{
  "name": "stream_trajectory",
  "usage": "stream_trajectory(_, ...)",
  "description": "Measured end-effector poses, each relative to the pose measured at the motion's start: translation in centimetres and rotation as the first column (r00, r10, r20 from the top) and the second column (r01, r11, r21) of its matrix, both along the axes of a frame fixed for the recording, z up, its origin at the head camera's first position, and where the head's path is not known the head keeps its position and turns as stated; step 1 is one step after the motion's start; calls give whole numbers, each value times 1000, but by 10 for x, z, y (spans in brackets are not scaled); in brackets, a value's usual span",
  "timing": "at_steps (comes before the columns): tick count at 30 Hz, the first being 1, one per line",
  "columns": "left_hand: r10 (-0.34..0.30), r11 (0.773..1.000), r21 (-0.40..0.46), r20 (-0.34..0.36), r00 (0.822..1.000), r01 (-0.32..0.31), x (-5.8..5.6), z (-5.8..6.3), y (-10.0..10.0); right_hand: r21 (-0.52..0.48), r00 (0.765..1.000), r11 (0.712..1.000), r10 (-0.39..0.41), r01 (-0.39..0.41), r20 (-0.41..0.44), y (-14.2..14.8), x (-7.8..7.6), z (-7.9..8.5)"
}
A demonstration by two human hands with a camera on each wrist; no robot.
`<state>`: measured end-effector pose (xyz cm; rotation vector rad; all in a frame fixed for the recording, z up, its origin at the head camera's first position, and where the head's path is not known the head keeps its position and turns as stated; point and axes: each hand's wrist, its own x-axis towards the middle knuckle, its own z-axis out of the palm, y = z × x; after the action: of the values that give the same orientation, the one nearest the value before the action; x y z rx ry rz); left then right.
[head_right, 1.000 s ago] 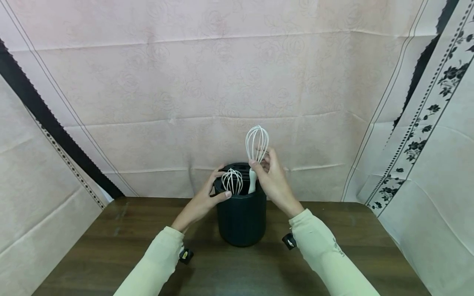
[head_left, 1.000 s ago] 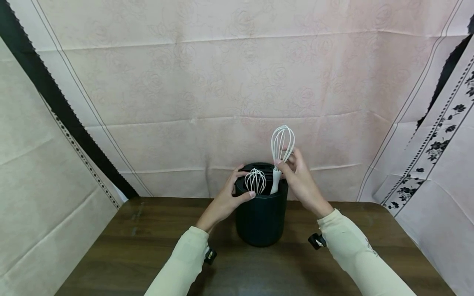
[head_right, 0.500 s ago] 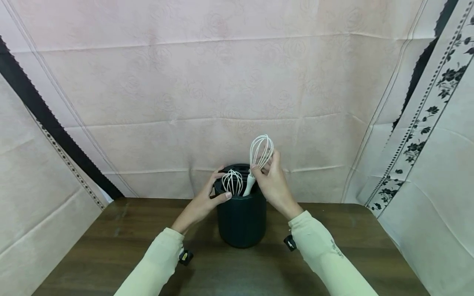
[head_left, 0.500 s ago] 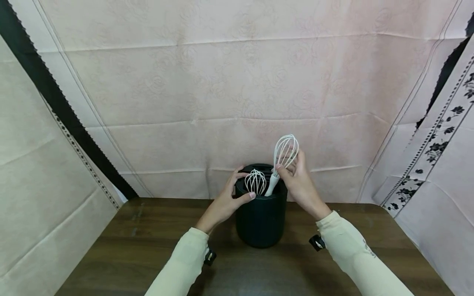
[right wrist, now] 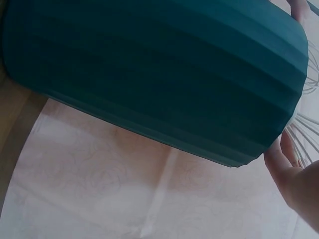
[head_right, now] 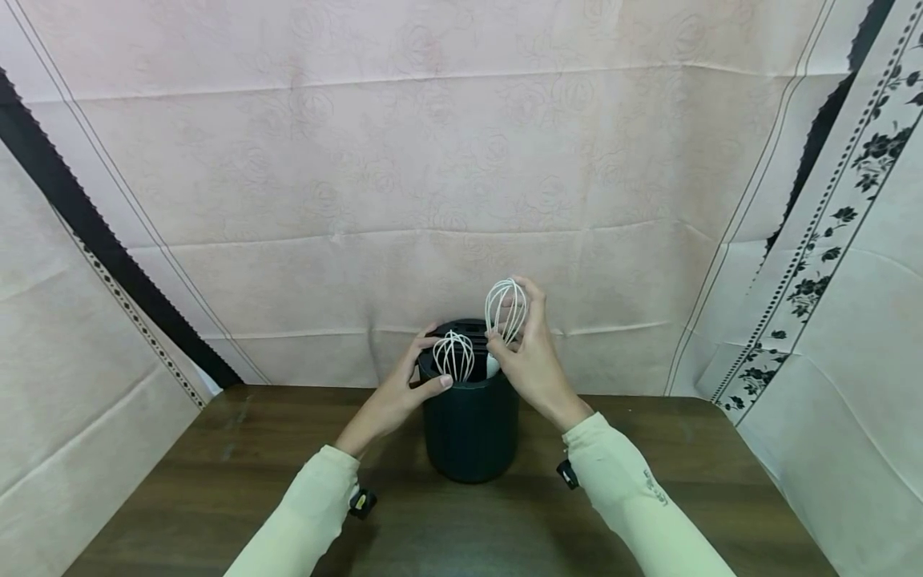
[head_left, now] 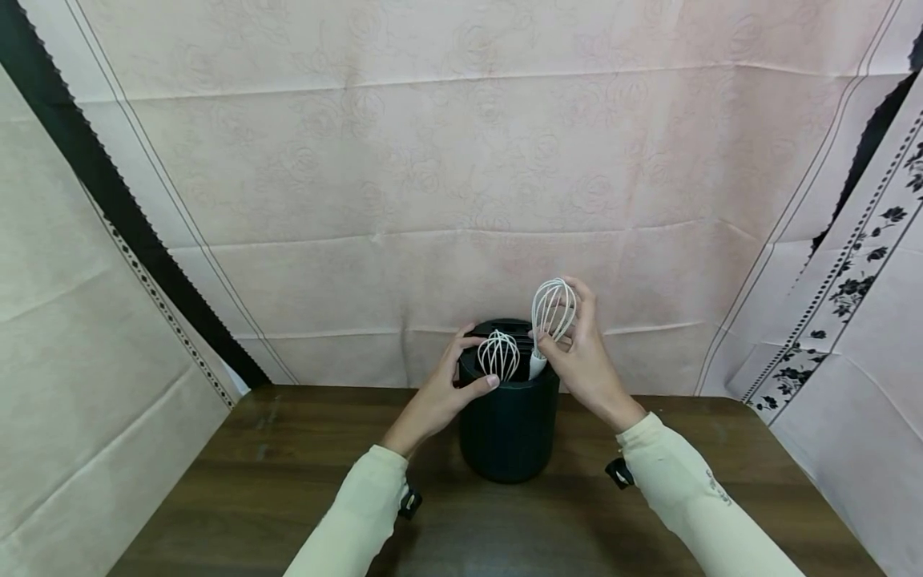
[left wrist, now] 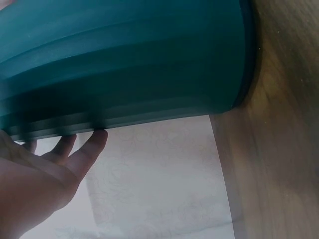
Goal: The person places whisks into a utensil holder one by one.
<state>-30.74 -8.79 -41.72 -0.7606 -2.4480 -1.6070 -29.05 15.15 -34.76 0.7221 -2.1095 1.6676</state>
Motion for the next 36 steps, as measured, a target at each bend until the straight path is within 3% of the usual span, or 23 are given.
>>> stream_trajectory(6,4,1000,9,4,1000,-4,1,0,1,29,998,998,-60,60,-6,0,1,-1)
stream_trajectory(16,12,1000,12,18,1000,-12,3,0,0,74,997,995,-69,72,-41,1,5,-3)
stream_trajectory(26,9,1000,10,20,1000,-9,3,0,2,254,978,950,-146,181,-152,6,10,-7)
stream_trajectory(36,13,1000,12,16,1000,-13,2,0,2,323,957,918,-150,228,-249,8,13,-13)
